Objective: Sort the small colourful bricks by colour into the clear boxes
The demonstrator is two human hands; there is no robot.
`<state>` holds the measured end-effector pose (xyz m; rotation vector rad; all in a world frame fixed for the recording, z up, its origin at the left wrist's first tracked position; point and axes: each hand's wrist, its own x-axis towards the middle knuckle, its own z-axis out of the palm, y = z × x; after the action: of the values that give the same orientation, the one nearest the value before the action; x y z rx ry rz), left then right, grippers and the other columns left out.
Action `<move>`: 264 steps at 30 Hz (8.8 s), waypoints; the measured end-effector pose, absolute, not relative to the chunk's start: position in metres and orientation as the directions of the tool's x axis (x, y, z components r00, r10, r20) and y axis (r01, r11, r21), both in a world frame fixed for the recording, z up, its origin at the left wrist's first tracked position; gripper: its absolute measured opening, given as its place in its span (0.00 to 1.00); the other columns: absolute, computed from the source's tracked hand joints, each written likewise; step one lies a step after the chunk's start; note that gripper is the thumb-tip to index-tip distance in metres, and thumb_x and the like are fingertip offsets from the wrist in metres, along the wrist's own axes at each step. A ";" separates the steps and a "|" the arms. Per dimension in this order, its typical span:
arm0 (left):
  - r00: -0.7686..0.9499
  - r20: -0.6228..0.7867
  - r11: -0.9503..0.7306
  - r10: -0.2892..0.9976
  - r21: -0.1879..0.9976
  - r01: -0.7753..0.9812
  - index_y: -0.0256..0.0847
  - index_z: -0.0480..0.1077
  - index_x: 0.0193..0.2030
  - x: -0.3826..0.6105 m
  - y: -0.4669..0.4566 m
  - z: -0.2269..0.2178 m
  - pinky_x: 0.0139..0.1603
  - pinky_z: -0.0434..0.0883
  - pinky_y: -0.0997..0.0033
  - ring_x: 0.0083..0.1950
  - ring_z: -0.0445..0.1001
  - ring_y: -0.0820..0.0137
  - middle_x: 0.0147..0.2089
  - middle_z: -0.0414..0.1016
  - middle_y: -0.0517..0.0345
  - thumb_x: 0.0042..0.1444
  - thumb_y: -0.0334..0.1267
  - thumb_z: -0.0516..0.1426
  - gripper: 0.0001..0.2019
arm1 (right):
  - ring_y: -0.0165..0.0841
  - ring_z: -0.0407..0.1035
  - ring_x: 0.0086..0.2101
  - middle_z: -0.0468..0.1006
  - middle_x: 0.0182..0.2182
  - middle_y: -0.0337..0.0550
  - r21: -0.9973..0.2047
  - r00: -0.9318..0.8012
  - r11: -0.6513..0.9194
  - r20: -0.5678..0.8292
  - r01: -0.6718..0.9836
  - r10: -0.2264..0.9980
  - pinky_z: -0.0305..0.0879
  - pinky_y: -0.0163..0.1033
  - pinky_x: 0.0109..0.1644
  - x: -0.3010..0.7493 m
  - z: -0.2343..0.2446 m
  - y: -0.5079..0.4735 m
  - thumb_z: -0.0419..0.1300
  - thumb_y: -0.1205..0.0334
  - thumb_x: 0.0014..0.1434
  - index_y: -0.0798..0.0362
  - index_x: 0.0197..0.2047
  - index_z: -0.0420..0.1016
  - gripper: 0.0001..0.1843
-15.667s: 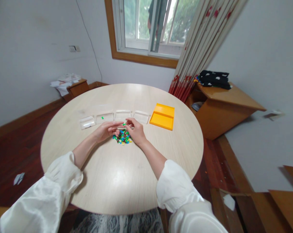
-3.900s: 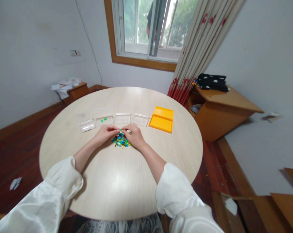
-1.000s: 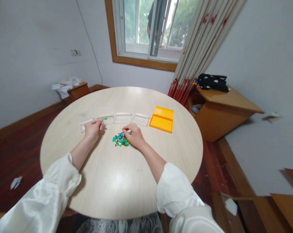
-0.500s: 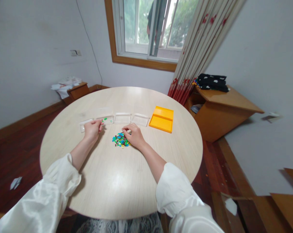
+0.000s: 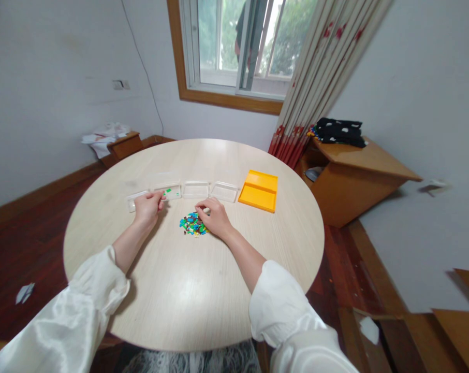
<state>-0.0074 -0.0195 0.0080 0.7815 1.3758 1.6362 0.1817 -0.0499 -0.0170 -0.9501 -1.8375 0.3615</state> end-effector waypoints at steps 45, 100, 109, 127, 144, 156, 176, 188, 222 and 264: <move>-0.106 0.057 -0.063 0.993 0.997 -0.052 0.35 0.67 0.19 0.002 -0.028 0.006 0.14 0.47 0.78 0.13 0.53 0.82 0.15 0.63 0.64 0.39 0.43 0.61 0.12 | 0.31 0.66 0.34 0.75 0.29 0.42 -0.616 -0.401 0.647 0.508 0.449 0.762 0.61 0.39 0.42 0.181 -0.018 -0.049 0.57 0.65 0.58 0.53 0.31 0.75 0.07; -0.308 0.256 -0.231 0.916 0.966 0.115 0.35 0.75 0.25 -0.002 -0.021 -0.001 0.23 0.57 0.77 0.20 0.60 0.77 0.19 0.69 0.61 0.39 0.36 0.62 0.06 | 0.32 0.65 0.34 0.74 0.28 0.41 -0.675 -0.286 0.570 0.495 0.468 0.821 0.61 0.39 0.40 0.182 -0.017 -0.047 0.54 0.64 0.60 0.53 0.30 0.74 0.09; -0.312 0.287 -0.250 0.906 0.956 0.154 0.35 0.77 0.28 -0.004 -0.020 -0.003 0.25 0.59 0.76 0.23 0.64 0.76 0.22 0.73 0.58 0.41 0.38 0.61 0.08 | 0.31 0.65 0.34 0.74 0.28 0.41 -0.659 -0.294 0.585 0.508 0.473 0.810 0.61 0.38 0.40 0.182 -0.019 -0.047 0.54 0.65 0.60 0.53 0.31 0.74 0.09; -0.087 0.630 -0.399 0.772 0.586 0.705 0.40 0.73 0.29 0.012 0.009 -0.019 0.45 0.65 0.63 0.40 0.70 0.63 0.34 0.76 0.53 0.52 0.35 0.56 0.05 | 0.31 0.65 0.34 0.74 0.29 0.41 -0.653 -0.276 0.555 0.486 0.516 0.829 0.61 0.38 0.42 0.180 -0.021 -0.044 0.54 0.70 0.57 0.54 0.30 0.74 0.08; 0.044 0.519 -0.298 0.854 0.417 0.859 0.37 0.76 0.36 0.014 0.006 -0.018 0.46 0.64 0.61 0.43 0.68 0.59 0.38 0.75 0.48 0.55 0.35 0.52 0.11 | 0.33 0.63 0.40 0.71 0.35 0.43 -0.586 -0.398 0.595 0.443 0.549 0.803 0.61 0.42 0.49 0.181 -0.028 -0.043 0.55 0.75 0.53 0.51 0.37 0.79 0.15; 0.030 0.504 -0.290 0.863 0.446 0.847 0.37 0.76 0.37 0.014 0.007 -0.019 0.48 0.64 0.61 0.44 0.68 0.60 0.38 0.75 0.48 0.56 0.36 0.52 0.11 | 0.32 0.63 0.40 0.71 0.35 0.43 -0.599 -0.384 0.582 0.438 0.549 0.813 0.61 0.42 0.49 0.182 -0.029 -0.042 0.54 0.76 0.54 0.52 0.38 0.78 0.15; -0.061 0.581 -0.365 0.812 0.586 0.723 0.40 0.69 0.25 0.005 -0.009 -0.007 0.43 0.65 0.65 0.37 0.70 0.65 0.30 0.74 0.53 0.53 0.38 0.52 0.10 | 0.35 0.65 0.47 0.76 0.44 0.46 -0.511 -0.442 0.586 0.385 0.629 0.810 0.59 0.47 0.52 0.180 -0.026 -0.044 0.52 0.76 0.55 0.52 0.40 0.78 0.17; -0.032 0.538 -0.382 0.843 0.638 0.668 0.40 0.69 0.23 0.006 -0.010 -0.007 0.40 0.65 0.67 0.34 0.70 0.67 0.28 0.74 0.55 0.52 0.39 0.53 0.10 | 0.35 0.63 0.46 0.76 0.42 0.47 -0.497 -0.431 0.633 0.468 0.593 0.772 0.60 0.45 0.53 0.181 -0.028 -0.042 0.50 0.78 0.52 0.54 0.37 0.77 0.18; 0.122 0.282 -0.307 0.952 0.886 0.348 0.35 0.76 0.27 0.013 -0.011 -0.004 0.28 0.62 0.72 0.25 0.67 0.72 0.25 0.76 0.54 0.47 0.42 0.56 0.12 | 0.38 0.61 0.47 0.72 0.43 0.47 -0.489 -0.263 0.674 0.665 0.553 0.699 0.60 0.50 0.54 0.180 -0.016 -0.053 0.51 0.72 0.57 0.50 0.42 0.75 0.15; 0.175 0.149 -0.174 0.973 0.975 0.139 0.35 0.75 0.23 0.017 -0.019 0.007 0.27 0.60 0.73 0.23 0.62 0.75 0.20 0.71 0.59 0.39 0.45 0.61 0.13 | 0.38 0.64 0.42 0.73 0.39 0.47 -0.463 -0.223 0.681 0.710 0.567 0.668 0.65 0.49 0.48 0.181 -0.018 -0.051 0.54 0.66 0.58 0.51 0.49 0.73 0.16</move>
<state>0.0174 -0.0194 0.0066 1.5171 1.1137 1.1247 0.1812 -0.0505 -0.0184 -0.9649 -1.9020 0.1269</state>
